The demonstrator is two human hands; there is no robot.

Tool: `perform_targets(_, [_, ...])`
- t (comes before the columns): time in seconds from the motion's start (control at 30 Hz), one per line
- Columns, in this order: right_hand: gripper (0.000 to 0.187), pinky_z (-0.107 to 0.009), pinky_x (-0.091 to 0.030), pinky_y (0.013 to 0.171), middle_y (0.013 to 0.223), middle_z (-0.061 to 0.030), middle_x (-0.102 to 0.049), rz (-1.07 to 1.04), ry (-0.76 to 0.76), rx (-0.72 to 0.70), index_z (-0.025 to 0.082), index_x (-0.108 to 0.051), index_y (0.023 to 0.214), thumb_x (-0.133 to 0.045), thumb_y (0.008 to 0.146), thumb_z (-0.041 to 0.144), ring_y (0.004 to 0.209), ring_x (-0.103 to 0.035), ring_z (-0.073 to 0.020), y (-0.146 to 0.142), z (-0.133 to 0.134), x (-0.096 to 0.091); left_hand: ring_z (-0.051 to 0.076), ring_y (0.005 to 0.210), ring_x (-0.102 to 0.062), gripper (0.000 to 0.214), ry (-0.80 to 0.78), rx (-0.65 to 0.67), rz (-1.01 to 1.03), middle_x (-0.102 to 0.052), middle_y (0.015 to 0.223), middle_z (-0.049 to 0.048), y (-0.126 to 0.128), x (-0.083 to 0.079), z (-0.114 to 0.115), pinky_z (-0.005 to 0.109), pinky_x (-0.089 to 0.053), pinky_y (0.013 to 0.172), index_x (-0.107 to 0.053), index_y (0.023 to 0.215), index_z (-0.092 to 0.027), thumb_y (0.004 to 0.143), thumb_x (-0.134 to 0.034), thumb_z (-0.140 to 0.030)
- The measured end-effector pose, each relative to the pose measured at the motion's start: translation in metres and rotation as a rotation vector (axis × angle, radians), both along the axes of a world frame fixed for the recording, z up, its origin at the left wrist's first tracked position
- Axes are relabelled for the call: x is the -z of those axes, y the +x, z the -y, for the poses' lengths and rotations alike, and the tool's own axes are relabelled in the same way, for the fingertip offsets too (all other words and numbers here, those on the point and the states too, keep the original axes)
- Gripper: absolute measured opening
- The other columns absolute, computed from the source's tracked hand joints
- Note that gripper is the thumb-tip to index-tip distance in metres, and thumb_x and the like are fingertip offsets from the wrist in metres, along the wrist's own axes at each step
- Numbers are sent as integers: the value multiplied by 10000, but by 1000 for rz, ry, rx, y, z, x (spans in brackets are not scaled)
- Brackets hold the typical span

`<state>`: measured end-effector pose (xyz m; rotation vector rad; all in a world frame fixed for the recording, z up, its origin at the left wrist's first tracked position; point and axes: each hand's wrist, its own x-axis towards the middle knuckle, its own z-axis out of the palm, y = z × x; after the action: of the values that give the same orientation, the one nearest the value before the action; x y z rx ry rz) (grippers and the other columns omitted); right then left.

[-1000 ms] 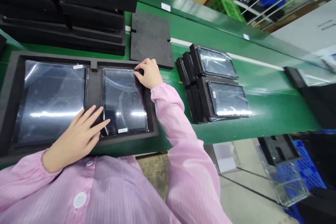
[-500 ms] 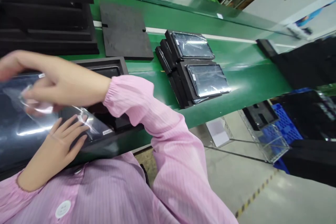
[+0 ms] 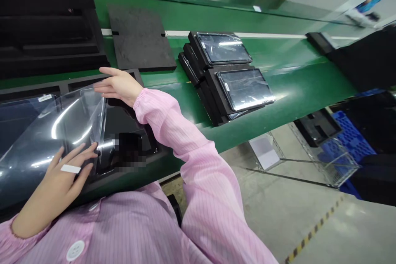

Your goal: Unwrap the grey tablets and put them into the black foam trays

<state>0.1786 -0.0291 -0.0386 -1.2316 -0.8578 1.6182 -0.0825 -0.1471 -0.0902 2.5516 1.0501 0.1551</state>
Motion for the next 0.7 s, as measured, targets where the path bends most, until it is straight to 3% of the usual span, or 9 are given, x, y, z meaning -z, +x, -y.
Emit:
perform_targets(0.17, [522, -337, -564, 924, 1115, -49, -732, 288, 157, 105, 217, -467, 1385, -588, 877, 233, 921, -720, -155, 24, 12, -6, 282, 1390, -473, 327, -25, -1, 13, -599, 1413, 50, -4, 1, 0, 642, -254, 1178, -500, 1261, -267, 986, -324, -244])
perform_targets(0.3, [334, -354, -551, 862, 1003, -60, -746, 743, 266, 32, 172, -622, 1193, -573, 865, 215, 809, -700, -175, 40, 37, 0, 250, 1383, -485, 344, -4, -62, 22, -579, 1436, 55, 1, 3, 4, 579, -290, 1188, -524, 1289, -255, 994, -346, -257])
perform_targets(0.4, [228, -381, -503, 875, 965, -81, -746, 1108, 248, -29, 179, -705, 1029, -538, 912, 280, 861, -689, -227, 45, 69, 2, 332, 1403, -447, 457, 126, -244, -18, -494, 1497, 158, 10, 6, 6, 623, -304, 1154, -487, 1391, -166, 981, -397, -347])
perform_targets(0.5, [385, -415, -456, 906, 933, -89, -729, 1265, 207, -67, 206, -734, 894, -385, 990, 338, 950, -659, -269, 41, 102, 6, 424, 1424, -379, 568, 230, -408, -85, -463, 1495, 236, 21, 8, 6, 719, -218, 1130, -483, 1406, -76, 972, -407, -434])
perform_targets(0.6, [404, -462, -428, 914, 980, -114, -685, 1455, 165, -27, 211, -741, 1010, -378, 993, 387, 983, -620, -308, 27, 127, 18, 420, 1443, -348, 597, 183, -426, -59, -447, 1496, 265, 34, 8, 3, 702, -202, 1145, -508, 1382, -43, 971, -395, -460])
perform_targets(0.7, [409, -488, -430, 882, 1059, -164, -637, 1655, 211, -2, 183, -692, 1178, -500, 936, 451, 1005, -581, -349, 12, 137, 32, 401, 1474, -294, 596, -36, -490, 94, -406, 1517, 282, 49, 5, -3, 659, -179, 1177, -522, 1351, -35, 935, -446, -456])
